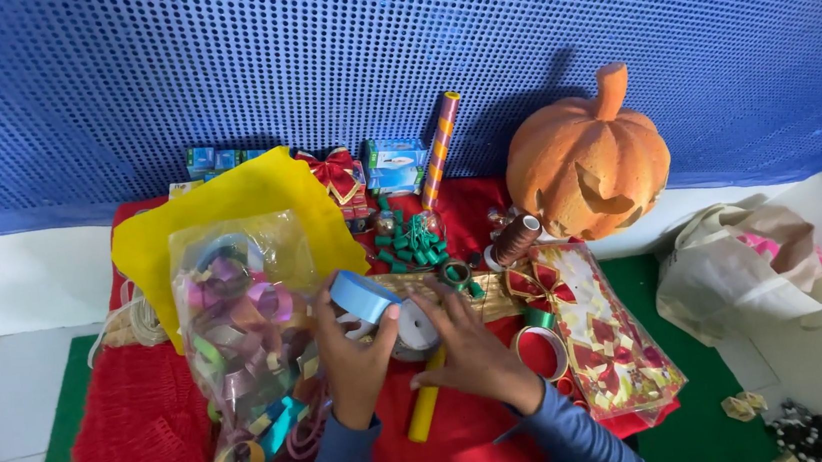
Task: The person handles a roll of white ribbon, then switches to a blue ribbon. They unroll a length of the blue ribbon and wrap it around a yellow cylindrical object on the table. The person continues to wrap the ribbon around the cylinder.
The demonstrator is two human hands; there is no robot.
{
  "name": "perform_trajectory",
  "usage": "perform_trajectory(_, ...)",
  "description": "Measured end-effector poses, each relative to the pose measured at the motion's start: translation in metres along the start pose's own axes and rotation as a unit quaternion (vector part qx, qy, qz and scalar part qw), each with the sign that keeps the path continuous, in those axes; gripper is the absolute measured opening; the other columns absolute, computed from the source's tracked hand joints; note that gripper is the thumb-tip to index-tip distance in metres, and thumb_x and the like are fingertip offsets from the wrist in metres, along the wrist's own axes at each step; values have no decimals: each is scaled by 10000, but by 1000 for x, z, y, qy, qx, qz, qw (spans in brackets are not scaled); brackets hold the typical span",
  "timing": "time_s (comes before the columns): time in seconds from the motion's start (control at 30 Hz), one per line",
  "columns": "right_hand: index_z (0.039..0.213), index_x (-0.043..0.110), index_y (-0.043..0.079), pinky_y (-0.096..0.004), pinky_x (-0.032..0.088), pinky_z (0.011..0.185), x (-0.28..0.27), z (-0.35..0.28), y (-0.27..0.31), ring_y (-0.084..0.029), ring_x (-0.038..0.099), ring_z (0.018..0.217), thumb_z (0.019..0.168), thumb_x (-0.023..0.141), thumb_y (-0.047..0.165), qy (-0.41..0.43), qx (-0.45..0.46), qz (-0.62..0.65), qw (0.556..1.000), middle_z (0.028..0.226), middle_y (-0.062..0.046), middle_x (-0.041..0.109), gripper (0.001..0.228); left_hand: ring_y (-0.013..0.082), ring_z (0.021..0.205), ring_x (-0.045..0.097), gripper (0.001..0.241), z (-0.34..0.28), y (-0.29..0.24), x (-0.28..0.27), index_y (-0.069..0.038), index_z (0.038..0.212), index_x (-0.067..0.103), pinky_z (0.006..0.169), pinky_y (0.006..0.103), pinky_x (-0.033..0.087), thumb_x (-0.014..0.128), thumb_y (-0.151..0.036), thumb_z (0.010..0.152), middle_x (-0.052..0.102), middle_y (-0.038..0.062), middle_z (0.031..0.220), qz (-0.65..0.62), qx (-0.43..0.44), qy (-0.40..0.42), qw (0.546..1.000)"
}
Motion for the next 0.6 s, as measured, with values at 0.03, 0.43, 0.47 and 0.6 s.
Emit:
perform_trajectory(0.03,1639,139,244,-697,210,1164,5,3,-2,-384,85,1575,785,931,405,0,1,0,1000,1711,-112,69,1176,324,1134,663,861,-1,-2,0,-142,1514,411,727,347,616,773,-430,788,534,157,1472,0,0,2,1000)
perform_trajectory(0.43,1621,150,206,-534,539,948,13,14,-8,-434,535,1273,807,886,250,-43,-24,37,998,1588,-201,340,1099,309,1186,646,833,-1,-8,0,-163,1497,423,790,341,618,781,-403,783,547,143,1464,2,-17,24,1000)
perform_trajectory(0.47,1625,142,195,-545,525,963,14,15,-11,-446,515,1301,794,890,250,-48,-22,33,998,1595,-202,337,1119,307,1187,646,826,-1,-8,0,-165,1495,425,790,342,622,782,-396,787,547,142,1462,-3,-15,25,1000)
perform_trajectory(0.6,1645,130,270,-490,585,792,-6,15,-15,-391,629,1130,761,905,327,-89,27,73,993,1455,-176,473,1177,314,1204,636,848,1,-2,1,-150,1507,416,786,345,617,789,-389,783,544,154,1463,-6,-5,14,1000)
Point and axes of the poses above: each hand's wrist, its own z-axis towards the middle knuckle, its own x-axis out of the palm, y = z × x, the point moved 4 cm from there along z, towards the middle knuckle
